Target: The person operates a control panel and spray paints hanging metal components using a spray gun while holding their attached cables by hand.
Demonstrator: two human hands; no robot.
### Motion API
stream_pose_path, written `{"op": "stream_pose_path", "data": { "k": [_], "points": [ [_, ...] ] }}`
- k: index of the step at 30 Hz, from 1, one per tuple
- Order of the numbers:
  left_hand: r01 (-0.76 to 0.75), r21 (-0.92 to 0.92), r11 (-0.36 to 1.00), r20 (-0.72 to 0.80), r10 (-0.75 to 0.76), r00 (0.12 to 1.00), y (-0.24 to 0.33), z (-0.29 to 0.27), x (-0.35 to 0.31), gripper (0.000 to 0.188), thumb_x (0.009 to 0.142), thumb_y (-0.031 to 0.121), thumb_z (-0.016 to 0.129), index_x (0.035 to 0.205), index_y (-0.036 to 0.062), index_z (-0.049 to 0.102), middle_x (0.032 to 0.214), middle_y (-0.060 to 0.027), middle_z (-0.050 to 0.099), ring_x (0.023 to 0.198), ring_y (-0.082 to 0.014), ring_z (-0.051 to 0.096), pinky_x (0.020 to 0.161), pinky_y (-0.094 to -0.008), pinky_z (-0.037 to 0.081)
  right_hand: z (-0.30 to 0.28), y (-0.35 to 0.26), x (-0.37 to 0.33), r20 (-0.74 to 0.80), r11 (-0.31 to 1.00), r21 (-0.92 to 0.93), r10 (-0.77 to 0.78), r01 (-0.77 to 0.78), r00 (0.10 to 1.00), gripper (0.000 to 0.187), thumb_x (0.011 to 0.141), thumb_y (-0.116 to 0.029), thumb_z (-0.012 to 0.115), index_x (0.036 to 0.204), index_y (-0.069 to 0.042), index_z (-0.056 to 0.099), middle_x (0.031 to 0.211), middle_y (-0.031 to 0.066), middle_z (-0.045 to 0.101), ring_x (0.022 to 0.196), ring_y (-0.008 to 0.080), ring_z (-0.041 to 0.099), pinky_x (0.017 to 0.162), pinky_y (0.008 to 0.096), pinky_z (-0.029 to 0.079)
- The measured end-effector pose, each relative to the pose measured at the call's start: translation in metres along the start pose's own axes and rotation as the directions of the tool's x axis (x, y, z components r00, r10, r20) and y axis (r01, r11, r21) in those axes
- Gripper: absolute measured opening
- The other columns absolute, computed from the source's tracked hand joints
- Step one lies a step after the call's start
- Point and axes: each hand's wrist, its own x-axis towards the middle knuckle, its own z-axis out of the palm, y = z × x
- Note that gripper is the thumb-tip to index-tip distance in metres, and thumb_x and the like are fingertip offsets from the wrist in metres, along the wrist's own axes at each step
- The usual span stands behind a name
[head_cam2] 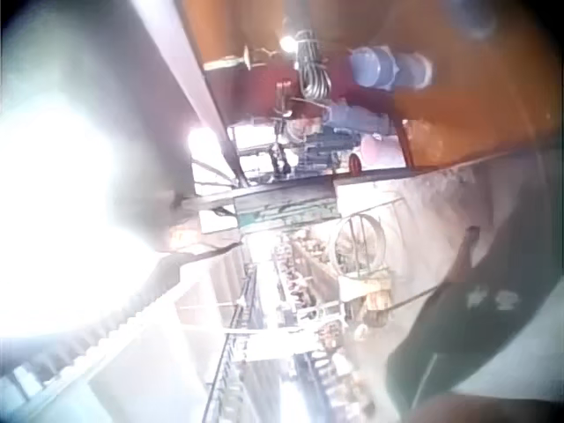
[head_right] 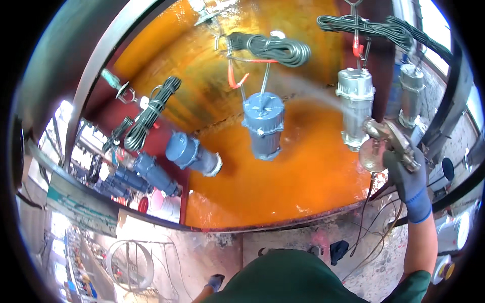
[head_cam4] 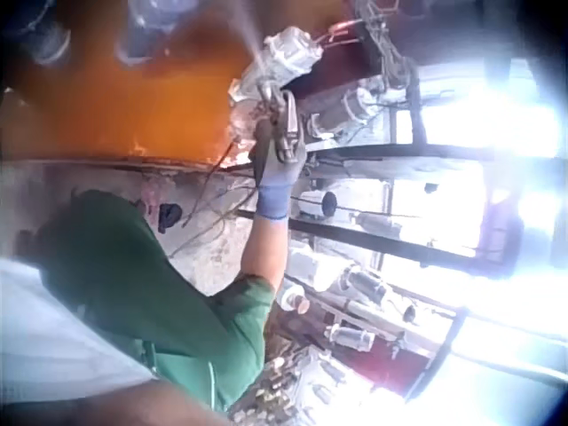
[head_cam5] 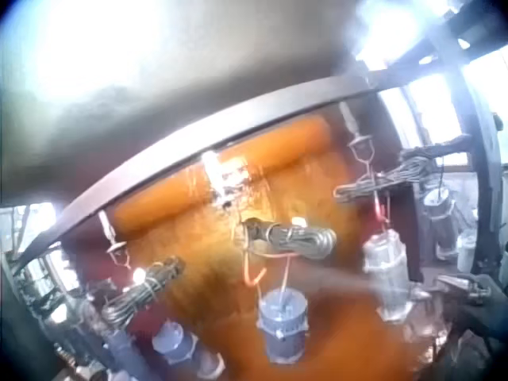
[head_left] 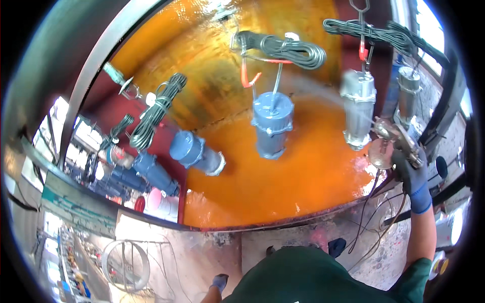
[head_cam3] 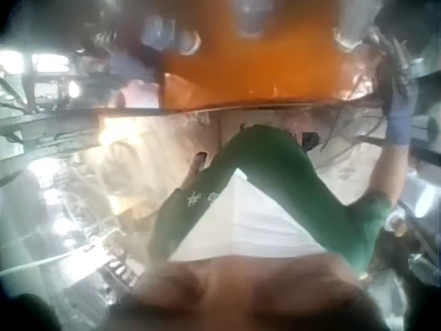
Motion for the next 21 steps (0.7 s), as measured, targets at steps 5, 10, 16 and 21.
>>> {"op": "stream_pose_path", "data": {
  "k": [5, 10, 16, 21],
  "points": [
    [-0.28, 0.032, 0.959, -0.072, 0.282, 0.957, 0.046, 0.019, 0.012, 0.034, 0.094, 0.026, 0.07, 0.12, 0.0058, 0.076, 0.11, -0.0159, 0.078, 0.1, -0.0253, 0.072, 0.091, -0.0373, 0.055, 0.03, 0.005, -0.018, 0.53, 0.941, -0.206, -0.124, 0.269, 0.839, 0.023, 0.087, -0.01, 0.076, 0.107, -0.001, 0.07, 0.081, 0.0095, 0.071, 0.069, 0.0196, 0.07, 0.065, 0.0321, 0.054],
    [-0.277, -0.414, 0.867, -0.118, 0.25, 0.961, 0.066, 0.016, 0.021, 0.058, 0.093, 0.009, 0.067, 0.15, 0.0136, 0.055, 0.102, -0.0129, 0.074, 0.089, -0.0204, 0.068, 0.083, -0.0335, 0.055, 0.065, 0.125, -0.059, 0.586, 0.878, -0.465, 0.401, -0.113, 0.704, 0.023, 0.092, -0.015, 0.068, 0.113, -0.005, 0.073, 0.078, 0.0027, 0.074, 0.062, 0.0118, 0.067, 0.061, 0.0292, 0.055],
    [-0.187, -0.836, 0.516, -0.328, -0.197, 0.924, 0.036, -0.068, 0.079, 0.085, 0.089, -0.009, 0.062, 0.159, 0.0222, 0.026, 0.09, -0.0059, 0.061, 0.073, -0.0173, 0.056, 0.064, -0.0312, 0.051, 0.08, 0.335, -0.148, 0.396, 0.867, -0.401, 0.454, -0.295, 0.798, 0.035, 0.096, -0.018, 0.068, 0.13, -0.01, 0.064, 0.089, 0.0019, 0.068, 0.058, 0.0122, 0.056, 0.048, 0.0291, 0.046],
    [-0.681, -0.61, 0.404, -0.792, -0.298, 0.533, -0.085, -0.241, 0.133, 0.022, 0.097, 0.006, 0.06, 0.117, 0.0147, 0.057, 0.089, -0.0041, 0.062, 0.071, -0.0142, 0.054, 0.062, -0.0299, 0.047, 0.159, 0.316, -0.202, 0.272, 0.685, -0.06, 0.711, -0.726, 0.649, 0.013, 0.085, -0.007, 0.075, 0.096, -0.006, 0.068, 0.07, 0.0094, 0.066, 0.047, 0.0237, 0.059, 0.041, 0.0351, 0.047]
  ]
}}
